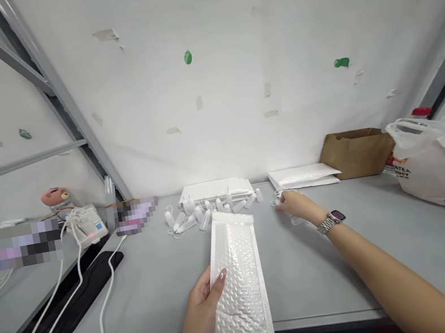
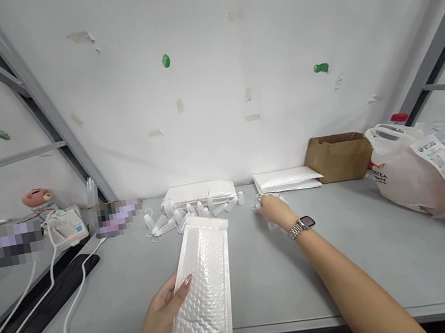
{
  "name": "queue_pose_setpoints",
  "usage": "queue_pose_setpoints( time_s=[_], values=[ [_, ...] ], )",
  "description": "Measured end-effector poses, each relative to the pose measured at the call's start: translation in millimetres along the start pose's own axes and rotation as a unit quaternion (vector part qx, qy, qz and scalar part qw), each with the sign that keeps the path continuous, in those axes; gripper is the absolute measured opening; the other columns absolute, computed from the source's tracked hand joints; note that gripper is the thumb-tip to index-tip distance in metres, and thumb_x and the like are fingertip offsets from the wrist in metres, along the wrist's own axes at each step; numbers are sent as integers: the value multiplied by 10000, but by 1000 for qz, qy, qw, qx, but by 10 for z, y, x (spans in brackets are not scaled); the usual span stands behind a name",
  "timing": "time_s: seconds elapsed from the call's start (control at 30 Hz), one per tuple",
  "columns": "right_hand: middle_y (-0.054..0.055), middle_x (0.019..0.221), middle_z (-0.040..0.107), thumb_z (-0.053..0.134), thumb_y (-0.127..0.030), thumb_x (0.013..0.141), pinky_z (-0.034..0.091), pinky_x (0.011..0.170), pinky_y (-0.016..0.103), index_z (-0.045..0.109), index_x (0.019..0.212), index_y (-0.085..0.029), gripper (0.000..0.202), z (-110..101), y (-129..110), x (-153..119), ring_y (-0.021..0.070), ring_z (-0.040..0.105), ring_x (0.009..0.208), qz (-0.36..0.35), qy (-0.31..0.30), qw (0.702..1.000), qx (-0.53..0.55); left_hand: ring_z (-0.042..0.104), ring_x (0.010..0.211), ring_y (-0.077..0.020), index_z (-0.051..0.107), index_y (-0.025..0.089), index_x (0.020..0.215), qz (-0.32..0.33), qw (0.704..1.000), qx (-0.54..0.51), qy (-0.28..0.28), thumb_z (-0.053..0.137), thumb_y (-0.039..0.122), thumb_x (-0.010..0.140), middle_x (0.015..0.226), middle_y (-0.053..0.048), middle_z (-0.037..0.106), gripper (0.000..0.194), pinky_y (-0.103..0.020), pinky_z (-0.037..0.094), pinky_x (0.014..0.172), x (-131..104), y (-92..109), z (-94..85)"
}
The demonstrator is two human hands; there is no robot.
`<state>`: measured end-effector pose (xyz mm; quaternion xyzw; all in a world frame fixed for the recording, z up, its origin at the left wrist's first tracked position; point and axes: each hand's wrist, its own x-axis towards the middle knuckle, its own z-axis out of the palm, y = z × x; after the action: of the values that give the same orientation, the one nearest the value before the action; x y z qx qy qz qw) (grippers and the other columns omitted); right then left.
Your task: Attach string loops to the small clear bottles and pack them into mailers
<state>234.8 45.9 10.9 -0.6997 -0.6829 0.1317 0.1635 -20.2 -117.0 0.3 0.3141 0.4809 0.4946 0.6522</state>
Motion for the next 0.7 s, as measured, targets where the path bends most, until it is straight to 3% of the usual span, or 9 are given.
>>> queue_pose_setpoints(
  time_s=[0.17, 0.23, 0.3, 0.37, 0.43, 0.53, 0.6, 0.7],
  values=[
    [110, 813, 650, 566, -258, 731, 404, 595, 278, 620, 897, -113, 227, -24, -140, -66, 215, 603, 725, -28, -48, 997, 52, 631, 895, -266, 565, 176, 1129, -14, 1000, -4, -7, 650, 416, 673, 1019, -97, 672, 523, -353, 488, 771, -8, 14, 2],
    [63, 831, 643, 517, -322, 784, 433, 611, 262, 575, 1047, -145, 323, -82, -234, -125, 159, 594, 678, -66, -76, 983, 153, 633, 883, -271, 569, 174, 1125, -15, 1000, -2, -8, 649, 430, 668, 1016, -100, 672, 530, -360, 493, 755, -10, 10, 4],
    [44, 844, 626, 484, -357, 812, 454, 659, 267, 546, 1105, -166, 355, -128, -346, -210, 136, 579, 694, -125, -118, 925, 338, 633, 881, -273, 574, 176, 1119, -10, 1000, 2, -8, 647, 443, 665, 1022, -98, 670, 531, -357, 498, 741, -6, -3, 3],
    [47, 869, 613, 508, -377, 799, 458, 697, 282, 592, 1014, -167, 312, -130, -469, -310, 139, 567, 752, -164, -161, 849, 475, 628, 893, -269, 573, 182, 1119, -4, 1000, 12, -15, 640, 449, 670, 1036, -91, 665, 527, -346, 497, 741, 3, -20, -1],
    [48, 874, 603, 541, -382, 778, 458, 704, 291, 612, 917, -166, 266, -76, -581, -408, 138, 558, 760, -171, -180, 819, 517, 623, 904, -266, 571, 187, 1124, -1, 999, 29, -27, 630, 454, 679, 1042, -85, 663, 522, -337, 493, 752, 9, -36, -6],
    [30, 835, 572, 573, -357, 761, 460, 716, 309, 564, 886, -171, 224, 76, -693, -512, 135, 551, 744, -175, -123, 847, 486, 611, 930, -258, 563, 193, 1139, 4, 997, 52, -49, 602, 453, 709, 1058, -77, 657, 504, -331, 479, 789, 10, -54, -12],
    [21, 841, 540, 584, -328, 758, 464, 721, 311, 510, 980, -189, 272, 174, -722, -547, 138, 547, 762, -185, -70, 861, 468, 597, 964, -255, 559, 192, 1146, 18, 996, 60, -58, 584, 443, 729, 1083, -74, 647, 487, -329, 465, 820, 7, -65, -16],
    [11, 896, 485, 585, -302, 757, 481, 671, 293, 390, 1174, -253, 462, 239, -722, -562, 122, 542, 730, -202, -37, 854, 478, 574, 1010, -253, 572, 187, 1134, 39, 995, 69, -57, 580, 434, 735, 1106, -67, 637, 469, -319, 444, 863, 7, -80, -25]
  ],
)
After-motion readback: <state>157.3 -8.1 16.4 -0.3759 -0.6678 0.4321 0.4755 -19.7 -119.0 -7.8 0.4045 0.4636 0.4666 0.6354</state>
